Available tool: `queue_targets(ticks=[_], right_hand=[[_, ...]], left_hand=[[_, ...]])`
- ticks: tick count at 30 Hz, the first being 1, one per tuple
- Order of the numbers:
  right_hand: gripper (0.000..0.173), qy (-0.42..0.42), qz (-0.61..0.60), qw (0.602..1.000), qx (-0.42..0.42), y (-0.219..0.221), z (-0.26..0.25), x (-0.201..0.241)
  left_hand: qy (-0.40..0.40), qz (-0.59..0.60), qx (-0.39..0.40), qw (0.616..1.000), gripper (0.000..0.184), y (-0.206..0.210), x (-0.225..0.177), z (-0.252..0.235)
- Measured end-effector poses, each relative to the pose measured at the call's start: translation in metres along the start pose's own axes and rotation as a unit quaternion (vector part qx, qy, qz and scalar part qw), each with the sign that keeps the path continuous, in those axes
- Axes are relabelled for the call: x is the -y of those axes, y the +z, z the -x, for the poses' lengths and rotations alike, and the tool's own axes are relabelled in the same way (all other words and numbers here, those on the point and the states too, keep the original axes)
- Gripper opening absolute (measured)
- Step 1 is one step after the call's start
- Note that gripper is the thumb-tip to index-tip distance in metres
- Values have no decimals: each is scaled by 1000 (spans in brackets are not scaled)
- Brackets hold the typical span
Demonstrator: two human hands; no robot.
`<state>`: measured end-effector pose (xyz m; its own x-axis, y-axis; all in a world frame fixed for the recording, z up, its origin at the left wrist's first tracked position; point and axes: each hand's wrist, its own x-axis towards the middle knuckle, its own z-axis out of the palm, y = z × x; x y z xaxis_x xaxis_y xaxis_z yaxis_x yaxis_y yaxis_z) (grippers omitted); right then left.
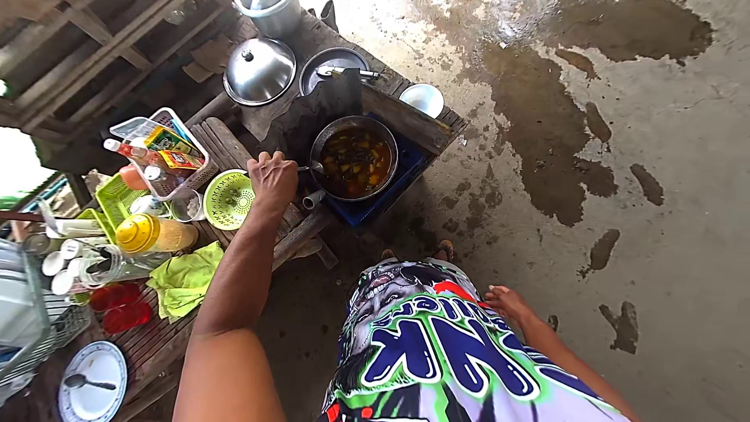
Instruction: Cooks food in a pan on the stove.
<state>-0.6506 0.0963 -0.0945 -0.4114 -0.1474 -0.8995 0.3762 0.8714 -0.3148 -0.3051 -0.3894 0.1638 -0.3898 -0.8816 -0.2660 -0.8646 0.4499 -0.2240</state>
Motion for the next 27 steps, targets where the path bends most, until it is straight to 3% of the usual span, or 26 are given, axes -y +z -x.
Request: queue_targets(ticks=[7,11,17,27], right_hand=[[44,-2,-5,1000,-1,0,0,2],[44,-1,-4,1000,0,-4,2,2],[44,1,-8,1000,-8,-7,-2,2],[44,9,-9,1000,-15,-13,7,0]], left_hand=[[-2,51,-7,999,28,21,-5,-18],[-49,60,16,997,29,7,-4,-22],[-77,67,36,994,31,33,-23,-45],[-32,117,173,977,18,42,-28,-65]])
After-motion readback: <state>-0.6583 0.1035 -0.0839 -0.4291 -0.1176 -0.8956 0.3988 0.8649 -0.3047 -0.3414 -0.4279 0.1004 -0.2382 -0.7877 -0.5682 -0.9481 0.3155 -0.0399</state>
